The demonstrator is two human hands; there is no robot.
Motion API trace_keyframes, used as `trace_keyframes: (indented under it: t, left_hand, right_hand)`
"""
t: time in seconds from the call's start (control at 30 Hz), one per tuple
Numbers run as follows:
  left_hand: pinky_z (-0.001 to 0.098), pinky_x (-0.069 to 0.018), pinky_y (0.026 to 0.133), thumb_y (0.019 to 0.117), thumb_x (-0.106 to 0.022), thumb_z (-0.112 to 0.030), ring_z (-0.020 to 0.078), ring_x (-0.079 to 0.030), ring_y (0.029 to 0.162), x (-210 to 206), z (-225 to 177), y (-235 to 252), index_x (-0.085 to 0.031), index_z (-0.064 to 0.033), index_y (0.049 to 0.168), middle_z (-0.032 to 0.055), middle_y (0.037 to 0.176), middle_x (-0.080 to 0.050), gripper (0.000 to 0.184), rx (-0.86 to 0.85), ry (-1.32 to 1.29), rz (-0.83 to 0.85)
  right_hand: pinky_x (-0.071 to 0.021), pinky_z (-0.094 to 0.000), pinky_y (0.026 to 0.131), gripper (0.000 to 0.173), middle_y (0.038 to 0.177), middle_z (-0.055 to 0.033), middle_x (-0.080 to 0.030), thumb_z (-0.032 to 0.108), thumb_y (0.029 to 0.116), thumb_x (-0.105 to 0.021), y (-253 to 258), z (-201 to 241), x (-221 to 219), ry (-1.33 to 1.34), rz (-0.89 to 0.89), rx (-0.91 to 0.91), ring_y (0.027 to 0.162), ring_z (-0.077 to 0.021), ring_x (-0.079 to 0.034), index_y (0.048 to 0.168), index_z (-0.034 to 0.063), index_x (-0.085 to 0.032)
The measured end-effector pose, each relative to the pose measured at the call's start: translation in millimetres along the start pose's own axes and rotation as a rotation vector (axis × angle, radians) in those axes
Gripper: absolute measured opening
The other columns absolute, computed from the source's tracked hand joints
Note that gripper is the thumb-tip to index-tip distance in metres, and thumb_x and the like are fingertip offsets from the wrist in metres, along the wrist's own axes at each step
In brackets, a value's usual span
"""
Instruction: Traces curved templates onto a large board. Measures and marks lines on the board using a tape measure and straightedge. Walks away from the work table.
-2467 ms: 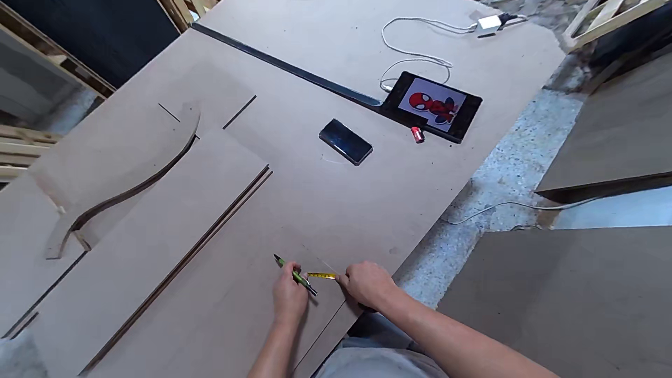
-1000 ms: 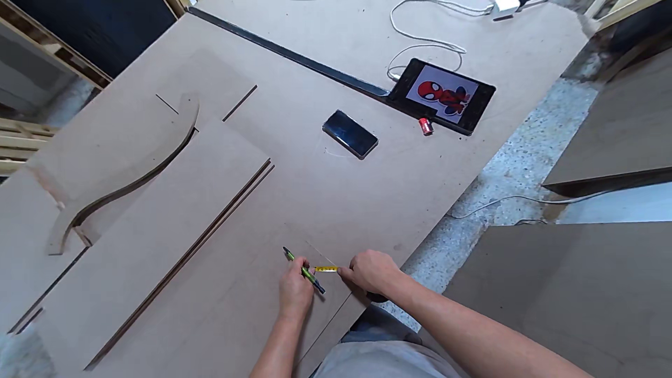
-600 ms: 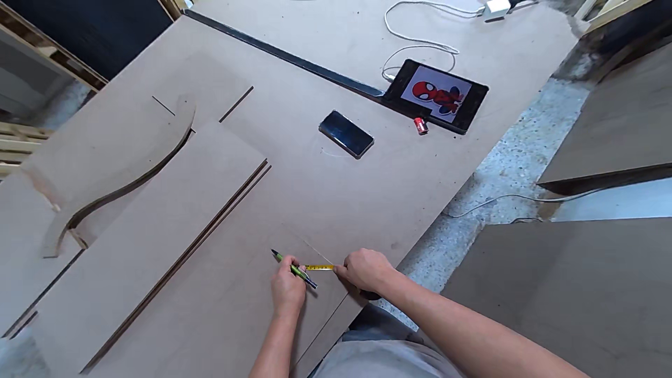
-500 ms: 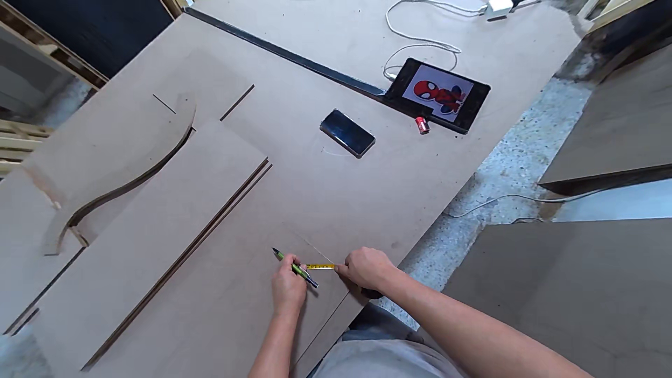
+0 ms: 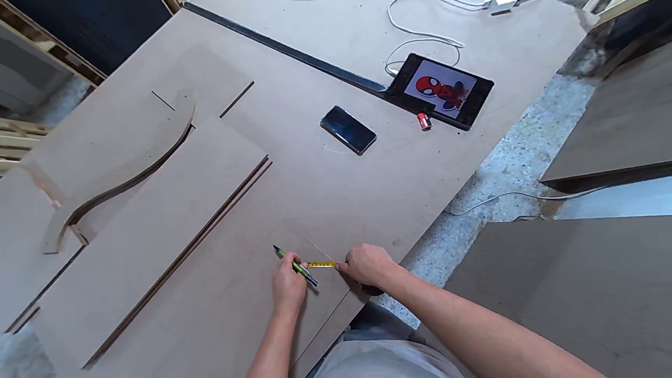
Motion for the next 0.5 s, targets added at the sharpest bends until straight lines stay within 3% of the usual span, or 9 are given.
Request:
trace_keyframes:
  t: [0.33,0.43,0.5]
  left_hand:
    - [0.0469,-0.0594,0.075,0.0941,-0.076,-0.024,0.0204,-0.069,0.079,2.9,-1.4,1.5,-0.069,-0.0134,0.105,0.0045,0.087,-0.071,0.017,-0.004,-0.022,0.035]
    - [0.0455,-0.0614,0.079,0.1000,-0.068,-0.031,0.0176,-0.072,0.084,25.5,11.9,-6.1,-0.068,-0.0129,0.121,0.0038,0.096,-0.073,0.027,-0.072,-0.170,-0.102]
    - [0.0395,-0.0644,0.077,0.1077,-0.050,-0.032,0.0154,-0.074,0.083,43.7,28.6,-15.8,-0.061,-0.0084,0.133,0.0040,0.096,-0.074,0.036,-0.150,-0.354,-0.264]
  right_hand:
    - [-0.0551,-0.0556,0.075,0.063,0.091,-0.0085,-0.072,0.070,0.0992,-0.040,-1.1,0.8,1.6,0.012,-0.021,0.008,0.093,-0.0293,-0.070,0.089,0.0168,-0.073]
    - [-0.0550,-0.0560,0.074,0.063,0.091,-0.0087,-0.072,0.071,0.0982,-0.041,0.9,0.3,1.8,0.023,-0.026,0.008,0.092,-0.0296,-0.071,0.088,0.0167,-0.073]
    - [-0.0547,-0.0564,0.074,0.063,0.091,-0.0090,-0.071,0.070,0.0983,-0.041,1.2,-0.6,1.8,0.025,-0.020,0.008,0.092,-0.0300,-0.070,0.088,0.0167,-0.072]
Point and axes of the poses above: each hand's wrist, its own y-axis towards the middle knuckle, its own x-axis out of the back of the hand, z = x × y, the point moved 9 cm from there along y, towards the middle knuckle
